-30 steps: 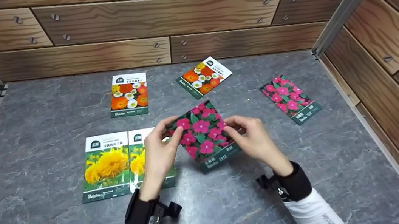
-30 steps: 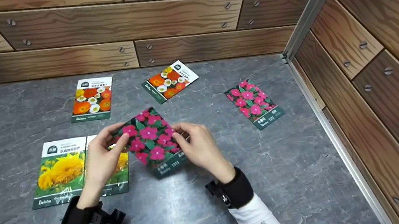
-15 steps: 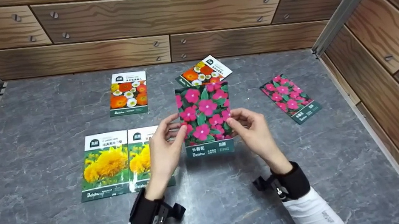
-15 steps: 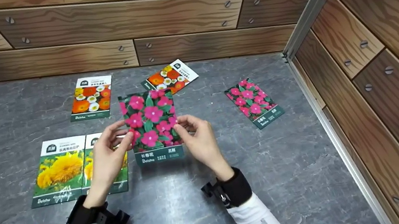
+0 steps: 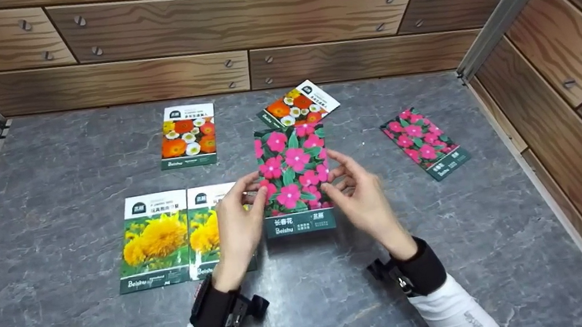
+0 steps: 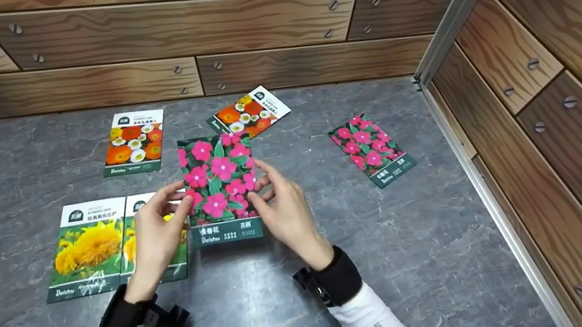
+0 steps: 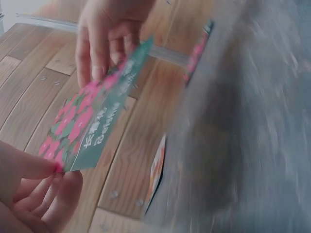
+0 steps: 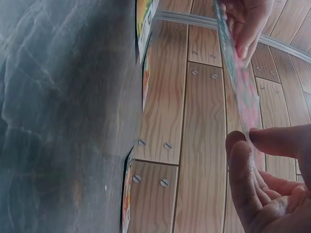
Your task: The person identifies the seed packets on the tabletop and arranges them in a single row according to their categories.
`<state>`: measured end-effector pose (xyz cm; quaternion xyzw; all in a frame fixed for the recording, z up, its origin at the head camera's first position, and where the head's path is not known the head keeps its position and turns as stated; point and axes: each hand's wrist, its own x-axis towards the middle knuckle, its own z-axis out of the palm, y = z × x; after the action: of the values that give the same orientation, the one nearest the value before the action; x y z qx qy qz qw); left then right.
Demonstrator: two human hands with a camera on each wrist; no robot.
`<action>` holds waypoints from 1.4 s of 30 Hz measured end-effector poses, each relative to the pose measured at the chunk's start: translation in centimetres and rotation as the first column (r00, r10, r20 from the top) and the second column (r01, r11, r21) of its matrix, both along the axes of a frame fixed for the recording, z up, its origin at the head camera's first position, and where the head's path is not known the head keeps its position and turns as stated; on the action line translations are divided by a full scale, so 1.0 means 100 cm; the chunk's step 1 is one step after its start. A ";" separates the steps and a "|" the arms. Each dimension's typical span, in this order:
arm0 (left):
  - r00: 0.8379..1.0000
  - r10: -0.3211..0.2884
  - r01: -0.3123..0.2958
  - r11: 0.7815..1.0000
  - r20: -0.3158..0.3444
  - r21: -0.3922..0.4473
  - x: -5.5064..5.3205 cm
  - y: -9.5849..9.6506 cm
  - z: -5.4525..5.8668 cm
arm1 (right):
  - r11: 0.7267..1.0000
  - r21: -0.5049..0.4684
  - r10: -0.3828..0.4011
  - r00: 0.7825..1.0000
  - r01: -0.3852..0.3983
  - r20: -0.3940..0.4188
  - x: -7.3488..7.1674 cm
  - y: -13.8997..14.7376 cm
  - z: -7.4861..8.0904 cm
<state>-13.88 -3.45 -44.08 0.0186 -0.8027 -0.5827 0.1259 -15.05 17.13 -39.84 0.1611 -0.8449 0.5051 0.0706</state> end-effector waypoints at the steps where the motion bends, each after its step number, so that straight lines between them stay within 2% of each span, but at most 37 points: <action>1: 1.000 -0.001 0.001 0.999 0.000 -0.050 -0.001 0.000 -0.001 | 1.000 0.013 0.004 1.000 -0.004 0.012 0.000 0.000 -0.001; 3: 1.000 -0.016 0.017 0.989 0.006 -0.149 -0.001 0.001 -0.004 | 0.999 0.034 0.007 0.999 -0.009 0.051 -0.001 0.000 -0.002; 7: 0.998 -0.061 0.069 0.938 0.032 -0.339 0.001 0.003 -0.009 | 0.998 0.054 0.011 0.989 -0.019 0.150 -0.005 0.002 -0.004; 8: 0.997 -0.072 0.083 0.919 0.043 -0.385 0.002 0.004 -0.011 | 0.998 0.054 0.016 0.984 -0.026 0.178 -0.006 0.003 -0.004; 13: 0.988 -0.146 0.148 0.813 0.049 -0.563 0.006 0.006 -0.017 | 0.997 0.069 0.023 0.958 -0.044 0.286 -0.021 0.012 -0.036; 15: 0.980 -0.193 0.186 0.777 0.052 -0.601 0.006 0.007 -0.019 | 0.992 0.111 0.012 0.947 -0.051 0.322 -0.026 0.015 -0.051; 18: 0.959 -0.266 0.261 0.710 0.094 -0.653 0.008 0.009 -0.022 | 0.979 0.187 0.005 0.935 -0.076 0.355 -0.025 0.012 -0.055; 21: 0.938 -0.325 0.311 0.623 0.125 -0.718 0.009 0.010 -0.025 | 0.954 0.280 0.005 0.943 -0.104 0.332 -0.023 0.009 -0.059; 23: 0.933 -0.336 0.314 0.576 0.132 -0.754 0.010 0.011 -0.027 | 0.925 0.362 0.009 0.959 -0.116 0.283 -0.021 0.007 -0.061; 24: 0.933 -0.336 0.309 0.562 0.129 -0.767 0.011 0.011 -0.028 | 0.904 0.410 0.011 0.966 -0.120 0.258 -0.020 0.006 -0.062; 26: 0.937 -0.326 0.295 0.545 0.126 -0.785 0.012 0.012 -0.028 | 0.849 0.516 0.018 0.980 -0.118 0.196 -0.018 0.006 -0.062; 29: 0.941 -0.314 0.282 0.536 0.122 -0.796 0.012 0.012 -0.029 | 0.767 0.627 0.052 0.988 -0.134 0.147 -0.016 0.007 -0.061; 31: 0.940 -0.312 0.293 0.532 0.138 -0.794 0.013 0.012 -0.028 | 0.720 0.671 0.094 0.982 -0.180 0.163 -0.014 0.009 -0.059; 34: 0.933 -0.312 0.325 0.515 0.180 -0.793 0.013 0.012 -0.027 | 0.654 0.701 0.170 0.958 -0.286 0.232 -0.013 0.012 -0.056; 37: 0.923 -0.306 0.361 0.483 0.233 -0.798 0.013 0.011 -0.026 | 0.610 0.706 0.213 0.933 -0.360 0.292 -0.012 0.014 -0.055; 40: 0.917 -0.307 0.376 0.457 0.254 -0.806 0.014 0.010 -0.025 | 0.600 0.707 0.217 0.927 -0.374 0.306 -0.012 0.014 -0.055; 42: 0.915 -0.310 0.380 0.452 0.257 -0.807 0.014 0.009 -0.024 | 0.596 0.710 0.219 0.927 -0.375 0.306 -0.011 0.013 -0.055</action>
<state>-12.45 -2.59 -46.50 -0.1865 -0.9728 -0.1334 -0.0311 -16.16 18.47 -45.38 0.2665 -0.9410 0.1234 -0.1680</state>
